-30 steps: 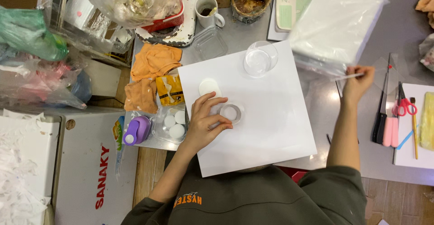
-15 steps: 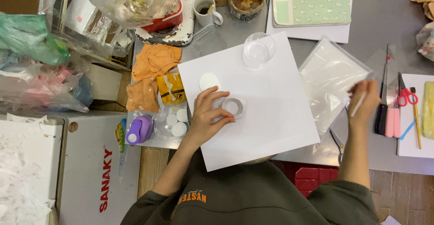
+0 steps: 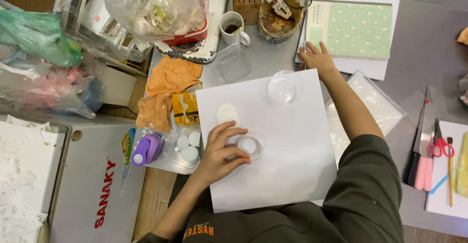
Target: The person assembles a circular decorative element by hand, using a tool to apply material and positioning paper components on a white surface.
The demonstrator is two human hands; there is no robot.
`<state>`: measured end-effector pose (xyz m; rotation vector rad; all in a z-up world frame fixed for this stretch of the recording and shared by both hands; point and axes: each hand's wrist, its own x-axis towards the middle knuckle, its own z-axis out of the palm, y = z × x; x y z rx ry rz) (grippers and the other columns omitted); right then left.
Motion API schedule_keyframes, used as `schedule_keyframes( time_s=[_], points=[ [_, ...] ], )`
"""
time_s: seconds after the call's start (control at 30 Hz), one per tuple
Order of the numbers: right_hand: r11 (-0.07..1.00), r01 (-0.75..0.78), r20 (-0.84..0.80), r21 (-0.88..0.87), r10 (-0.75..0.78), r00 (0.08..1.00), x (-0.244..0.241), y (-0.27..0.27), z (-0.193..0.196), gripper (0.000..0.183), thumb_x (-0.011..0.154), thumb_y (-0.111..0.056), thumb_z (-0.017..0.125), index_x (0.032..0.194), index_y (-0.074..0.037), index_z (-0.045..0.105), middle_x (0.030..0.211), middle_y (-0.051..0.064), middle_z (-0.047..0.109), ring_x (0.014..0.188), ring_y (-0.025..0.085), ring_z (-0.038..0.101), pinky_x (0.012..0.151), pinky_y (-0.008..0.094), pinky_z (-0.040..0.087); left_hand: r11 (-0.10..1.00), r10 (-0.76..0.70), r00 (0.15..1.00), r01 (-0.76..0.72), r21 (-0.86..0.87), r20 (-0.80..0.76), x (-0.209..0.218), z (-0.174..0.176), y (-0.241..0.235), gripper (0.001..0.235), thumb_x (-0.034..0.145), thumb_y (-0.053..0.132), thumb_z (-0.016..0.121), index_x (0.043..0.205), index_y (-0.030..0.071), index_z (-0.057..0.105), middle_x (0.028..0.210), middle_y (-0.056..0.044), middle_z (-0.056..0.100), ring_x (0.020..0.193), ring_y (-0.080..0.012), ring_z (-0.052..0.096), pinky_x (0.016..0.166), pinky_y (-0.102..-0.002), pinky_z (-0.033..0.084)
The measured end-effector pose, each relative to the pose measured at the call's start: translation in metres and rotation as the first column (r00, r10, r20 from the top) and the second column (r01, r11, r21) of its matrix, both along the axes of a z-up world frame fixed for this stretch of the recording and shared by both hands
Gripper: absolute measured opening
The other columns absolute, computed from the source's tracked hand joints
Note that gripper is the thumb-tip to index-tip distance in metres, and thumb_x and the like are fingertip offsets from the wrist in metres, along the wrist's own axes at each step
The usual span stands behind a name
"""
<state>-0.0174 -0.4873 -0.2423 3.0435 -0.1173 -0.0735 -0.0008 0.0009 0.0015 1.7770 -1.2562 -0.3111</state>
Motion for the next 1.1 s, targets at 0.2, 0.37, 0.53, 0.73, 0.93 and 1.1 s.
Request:
schedule_keyframes(
  time_s=[0.2, 0.37, 0.53, 0.73, 0.93, 1.1],
  points=[
    [0.979, -0.012, 0.127, -0.205, 0.039, 0.991, 0.013, -0.011, -0.007, 0.037, 0.098, -0.035, 0.063, 0.127, -0.012, 0.061, 0.129, 0.007, 0.070, 0.141, 0.026, 0.051, 0.120, 0.052, 0.033, 1.000, 0.010, 0.999, -0.009, 0.024, -0.044, -0.002, -0.001, 0.000, 0.015, 0.071, 0.025, 0.090, 0.079, 0.017, 0.080, 0.135, -0.004, 0.064, 0.142, -0.0344, 0.042, 0.115, -0.047, 0.037],
    [0.977, -0.038, 0.347, -0.210, 0.111, 0.931, 0.009, -0.008, 0.002, 0.030, 0.096, -0.024, 0.068, 0.117, -0.004, 0.067, 0.110, 0.012, 0.072, 0.122, 0.029, 0.063, 0.107, 0.044, 0.050, 0.999, 0.014, 0.998, -0.012, 0.040, -0.054, -0.004, -0.005, -0.002, 0.015, 0.069, 0.027, 0.090, 0.076, 0.019, 0.080, 0.133, -0.002, 0.065, 0.141, -0.0334, 0.041, 0.116, -0.047, 0.037],
    [0.943, 0.088, 0.248, -0.320, -0.006, 0.969, 0.014, -0.016, 0.007, 0.006, 0.091, -0.009, 0.068, 0.092, -0.010, 0.062, 0.102, 0.005, 0.071, 0.093, 0.023, 0.063, 0.065, 0.032, 0.055, 1.000, 0.001, 0.998, 0.001, 0.030, -0.055, -0.002, -0.005, 0.000, 0.015, 0.070, 0.027, 0.090, 0.077, 0.018, 0.080, 0.134, -0.002, 0.065, 0.142, -0.0321, 0.042, 0.116, -0.046, 0.038],
    [0.968, 0.105, 0.521, -0.230, 0.032, 0.853, -0.002, -0.039, 0.035, 0.015, 0.091, -0.008, 0.066, 0.105, -0.009, 0.066, 0.108, 0.002, 0.071, 0.090, 0.020, 0.062, 0.065, 0.030, 0.054, 0.998, 0.001, 0.999, 0.001, 0.056, -0.042, -0.001, -0.001, -0.001, 0.015, 0.069, 0.026, 0.091, 0.076, 0.018, 0.079, 0.133, -0.002, 0.065, 0.141, -0.0326, 0.042, 0.115, -0.046, 0.037],
    [0.927, 0.260, 0.459, 0.271, -0.362, 0.811, -0.011, -0.023, 0.017, 0.023, 0.084, 0.004, 0.065, 0.104, -0.008, 0.068, 0.086, 0.015, 0.065, 0.088, 0.034, 0.062, 0.074, 0.046, 0.053, 1.000, -0.012, 0.999, 0.013, 0.027, -0.047, 0.002, 0.002, -0.002, 0.015, 0.071, 0.024, 0.090, 0.079, 0.017, 0.079, 0.134, -0.003, 0.065, 0.142, -0.0326, 0.043, 0.116, -0.045, 0.037],
    [0.876, 0.169, 0.463, 0.452, -0.392, 0.795, 0.006, 0.000, -0.006, 0.020, 0.082, 0.007, 0.065, 0.096, -0.007, 0.065, 0.084, 0.016, 0.066, 0.085, 0.037, 0.061, 0.075, 0.048, 0.051, 1.000, -0.016, 0.999, 0.016, 0.021, -0.033, 0.002, 0.002, -0.003, 0.016, 0.070, 0.024, 0.090, 0.079, 0.017, 0.079, 0.134, -0.004, 0.065, 0.141, -0.0332, 0.043, 0.116, -0.047, 0.036]
  ],
)
